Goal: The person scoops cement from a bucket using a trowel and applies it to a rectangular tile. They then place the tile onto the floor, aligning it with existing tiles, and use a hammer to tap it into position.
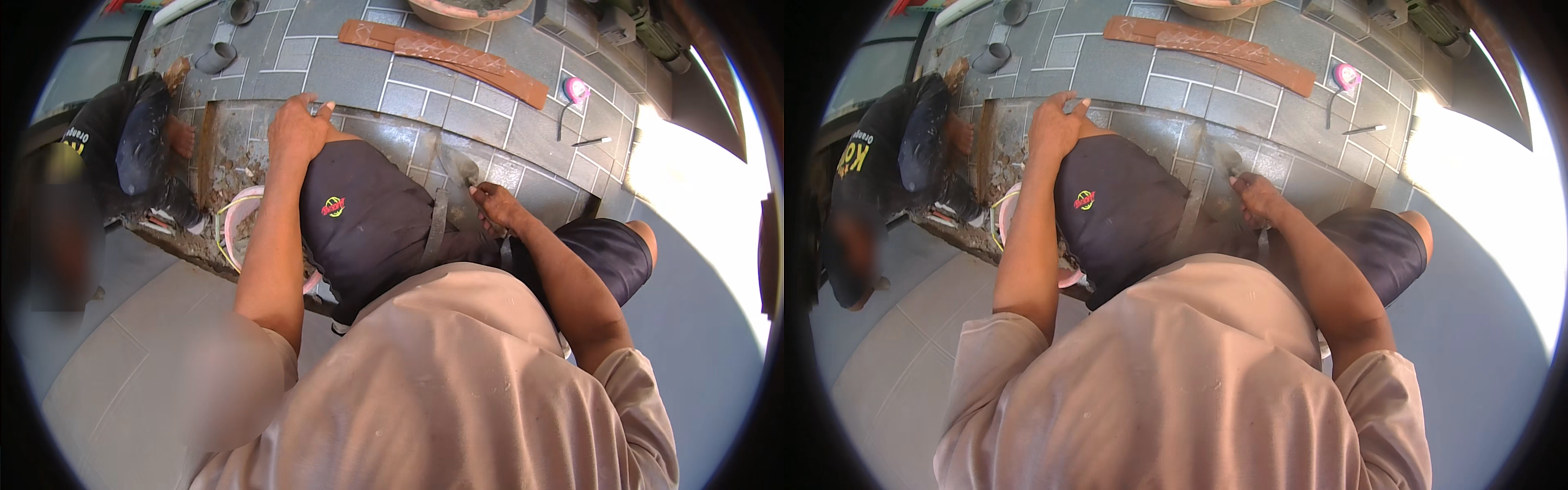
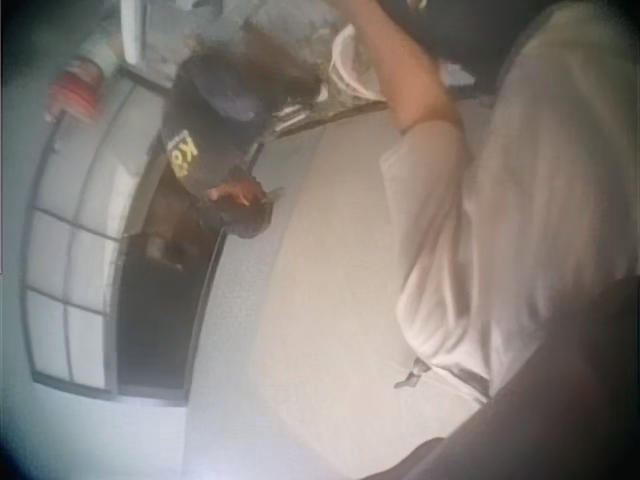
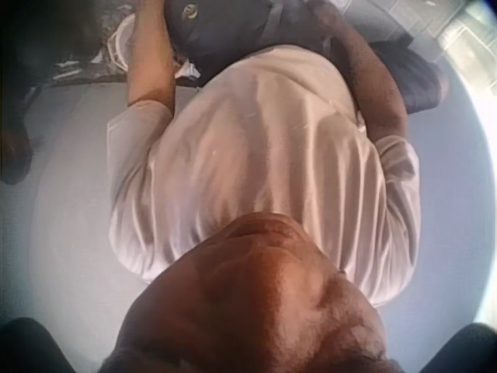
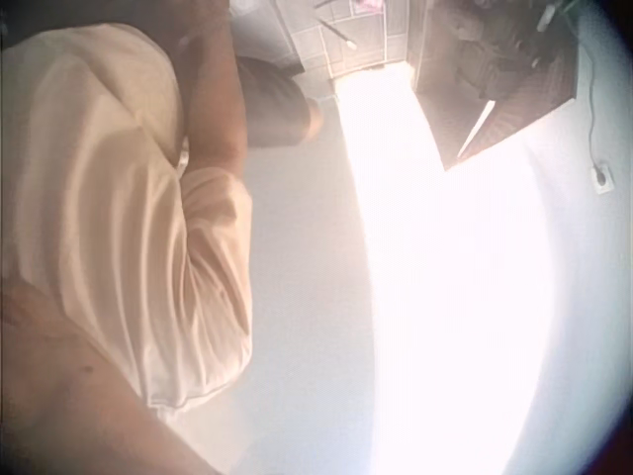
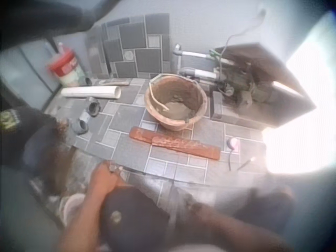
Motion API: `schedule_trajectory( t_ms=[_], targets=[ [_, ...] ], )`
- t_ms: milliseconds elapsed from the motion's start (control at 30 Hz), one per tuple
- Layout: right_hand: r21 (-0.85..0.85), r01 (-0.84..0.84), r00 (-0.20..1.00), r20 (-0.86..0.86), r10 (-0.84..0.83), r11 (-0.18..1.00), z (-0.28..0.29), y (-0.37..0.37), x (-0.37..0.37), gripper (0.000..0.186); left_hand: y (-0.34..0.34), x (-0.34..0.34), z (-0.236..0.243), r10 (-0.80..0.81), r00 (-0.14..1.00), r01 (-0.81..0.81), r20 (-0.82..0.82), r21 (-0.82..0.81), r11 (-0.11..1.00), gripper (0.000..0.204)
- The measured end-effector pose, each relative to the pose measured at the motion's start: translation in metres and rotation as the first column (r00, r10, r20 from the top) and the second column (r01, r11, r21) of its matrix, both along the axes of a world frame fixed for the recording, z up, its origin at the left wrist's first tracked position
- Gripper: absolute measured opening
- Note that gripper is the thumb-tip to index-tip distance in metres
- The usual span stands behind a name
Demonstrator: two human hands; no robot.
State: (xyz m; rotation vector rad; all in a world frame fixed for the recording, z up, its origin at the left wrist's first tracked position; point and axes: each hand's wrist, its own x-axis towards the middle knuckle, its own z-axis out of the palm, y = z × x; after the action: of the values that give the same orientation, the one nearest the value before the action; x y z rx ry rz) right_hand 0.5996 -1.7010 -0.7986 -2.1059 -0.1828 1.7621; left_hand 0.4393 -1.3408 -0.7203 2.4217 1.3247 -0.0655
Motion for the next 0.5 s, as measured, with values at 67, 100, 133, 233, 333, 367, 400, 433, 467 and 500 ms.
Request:
schedule_trajectory(
  t_ms=[67,100,133,233,333,367,400,433,467,500],
  targets=[
    [0.057,-0.071,0.991,0.12,0.063,0.996,-0.03,-0.003,0.001,0.046,-0.003,-0.007,0.007,0.021,1.0,-0.021,-0.007,-0.01,1.0,0.053],
    [0.078,-0.104,0.98,0.181,0.088,0.992,-0.042,-0.006,0.001,0.045,-0.01,-0.006,0.012,0.046,0.999,-0.046,0.01,-0.017,0.999,0.052],
    [0.047,-0.109,0.976,0.195,0.097,0.993,-0.039,-0.001,-0.001,0.045,-0.018,-0.009,0.021,0.081,0.996,-0.081,0.026,-0.018,0.997,0.052],
    [0.036,-0.169,0.939,0.311,0.149,0.985,-0.044,-0.001,0.006,0.045,-0.041,-0.011,0.045,0.126,0.988,-0.125,0.088,-0.024,0.992,0.05],
    [0.071,-0.206,0.918,0.358,0.168,0.976,-0.044,0.007,0.005,0.044,-0.057,-0.018,0.062,0.155,0.98,-0.15,0.122,-0.049,0.987,0.047],
    [0.096,-0.205,0.916,0.37,0.156,0.974,-0.046,0.02,0.001,0.044,-0.06,-0.02,0.063,0.16,0.979,-0.153,0.128,-0.063,0.986,0.046],
    [0.121,-0.198,0.912,0.387,0.137,0.973,-0.051,0.037,0.002,0.044,-0.062,-0.02,0.063,0.146,0.978,-0.14,0.147,-0.05,0.989,0.044],
    [0.147,-0.198,0.908,0.4,0.125,0.969,-0.048,0.052,-0.003,0.044,-0.063,-0.023,0.064,0.138,0.977,-0.134,0.162,-0.037,0.99,0.043],
    [0.086,-0.184,0.925,0.352,0.143,0.979,-0.042,0.06,-0.006,0.044,-0.065,-0.026,0.064,0.128,0.976,-0.126,0.177,-0.024,0.992,0.041],
    [0.029,-0.174,0.94,0.301,0.158,0.984,-0.02,0.076,-0.007,0.044,-0.064,-0.032,0.063,0.144,0.974,-0.142,0.173,-0.025,0.99,0.041]
  ],
)
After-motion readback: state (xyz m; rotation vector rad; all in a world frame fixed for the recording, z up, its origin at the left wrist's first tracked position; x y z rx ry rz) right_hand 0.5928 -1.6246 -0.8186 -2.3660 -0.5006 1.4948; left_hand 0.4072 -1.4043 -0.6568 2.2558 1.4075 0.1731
